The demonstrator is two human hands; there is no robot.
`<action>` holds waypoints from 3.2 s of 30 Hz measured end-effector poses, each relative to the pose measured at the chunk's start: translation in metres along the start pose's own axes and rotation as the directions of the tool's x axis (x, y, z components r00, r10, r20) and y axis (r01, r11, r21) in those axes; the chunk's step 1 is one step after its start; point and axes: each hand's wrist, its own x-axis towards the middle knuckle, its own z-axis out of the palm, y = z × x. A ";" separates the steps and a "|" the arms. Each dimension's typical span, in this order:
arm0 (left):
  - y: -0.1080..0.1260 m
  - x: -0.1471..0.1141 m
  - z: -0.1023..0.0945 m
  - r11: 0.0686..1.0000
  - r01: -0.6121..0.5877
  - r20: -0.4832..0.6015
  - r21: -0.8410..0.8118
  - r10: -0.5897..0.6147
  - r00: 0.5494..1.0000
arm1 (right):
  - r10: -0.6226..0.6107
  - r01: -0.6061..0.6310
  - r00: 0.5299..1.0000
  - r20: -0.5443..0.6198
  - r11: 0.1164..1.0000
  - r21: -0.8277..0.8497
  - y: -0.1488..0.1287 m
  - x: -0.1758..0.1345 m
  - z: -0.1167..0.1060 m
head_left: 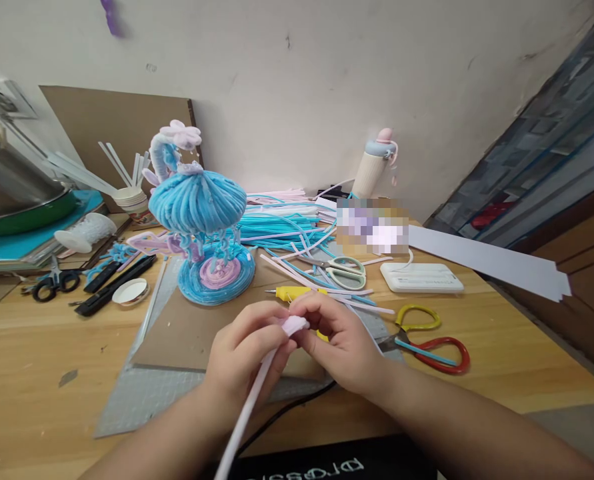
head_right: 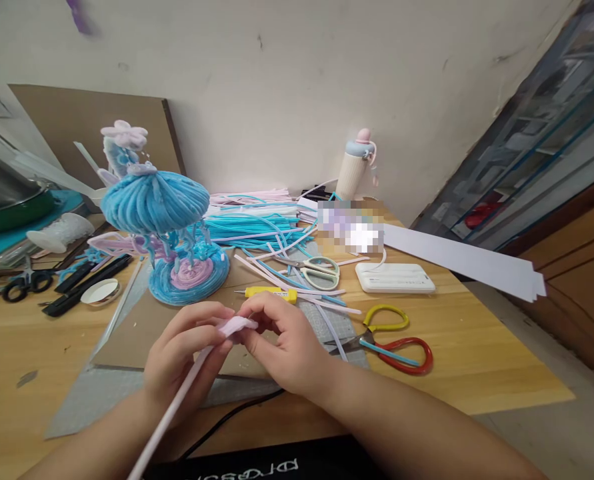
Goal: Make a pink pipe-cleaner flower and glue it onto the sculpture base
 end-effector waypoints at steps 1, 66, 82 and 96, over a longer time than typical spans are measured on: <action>0.000 0.000 0.000 0.999 0.013 0.018 -0.032 -0.012 1.000 | -0.013 0.012 1.000 -0.014 1.000 -0.020 0.000 0.000 0.000; 0.000 0.002 0.008 0.933 0.355 0.153 0.052 -0.359 0.921 | -0.268 0.159 0.959 -0.091 0.777 -0.609 0.003 0.005 -0.010; -0.001 0.002 0.009 0.934 0.356 0.175 0.026 -0.355 0.918 | -0.189 0.130 0.982 -0.027 0.767 -0.628 0.001 0.007 -0.013; 0.003 0.003 0.007 0.882 0.468 0.091 0.056 -0.471 0.878 | 0.135 -0.140 0.950 -0.281 0.990 0.004 0.004 0.013 -0.019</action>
